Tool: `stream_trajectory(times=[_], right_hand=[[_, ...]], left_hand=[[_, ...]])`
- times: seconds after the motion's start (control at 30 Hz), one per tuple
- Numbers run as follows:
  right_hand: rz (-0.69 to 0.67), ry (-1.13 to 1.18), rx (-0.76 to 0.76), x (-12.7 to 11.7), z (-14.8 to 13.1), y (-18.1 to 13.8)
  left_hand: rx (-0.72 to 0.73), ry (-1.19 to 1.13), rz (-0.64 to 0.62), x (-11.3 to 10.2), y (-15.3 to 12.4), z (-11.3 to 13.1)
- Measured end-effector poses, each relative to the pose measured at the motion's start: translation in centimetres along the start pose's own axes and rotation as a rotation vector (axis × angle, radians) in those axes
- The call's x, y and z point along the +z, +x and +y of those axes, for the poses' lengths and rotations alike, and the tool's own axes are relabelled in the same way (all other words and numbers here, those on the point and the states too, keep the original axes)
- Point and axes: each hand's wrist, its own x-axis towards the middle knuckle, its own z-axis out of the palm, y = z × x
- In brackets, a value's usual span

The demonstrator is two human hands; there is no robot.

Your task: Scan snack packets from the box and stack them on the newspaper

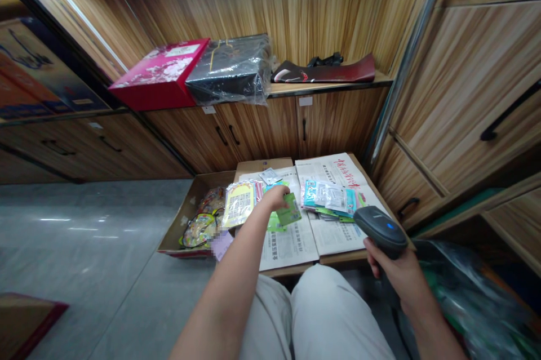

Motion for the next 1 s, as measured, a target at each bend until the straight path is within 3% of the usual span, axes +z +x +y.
stream_trajectory(times=[0.13,0.27,0.63,0.73,0.83,1.0], right_hand=[[-0.061,-0.113,-0.037,0.7,0.4,-0.4],[-0.078,-0.22,-0.112,0.6,0.4,-0.6],[-0.102,-0.238,-0.112,0.1,0.2,-0.5],[-0.063,-0.177,-0.064,0.0,0.5,-0.2],[-0.021,-0.126,-0.033,-0.3,0.6,0.1],[0.033,-0.044,-0.025,-0.7,0.3,0.4]], left_hand=[[0.087,-0.382,0.199,-1.0,1.5,0.7],[0.121,-0.617,0.206,-0.8,2.8,1.5],[0.079,-0.759,0.253,-1.6,2.6,3.0],[-0.079,-0.913,0.366,-1.5,2.6,3.4],[-0.35,-1.205,0.439,-1.0,2.8,4.2],[-0.716,-1.551,0.274,1.2,3.2,6.2]])
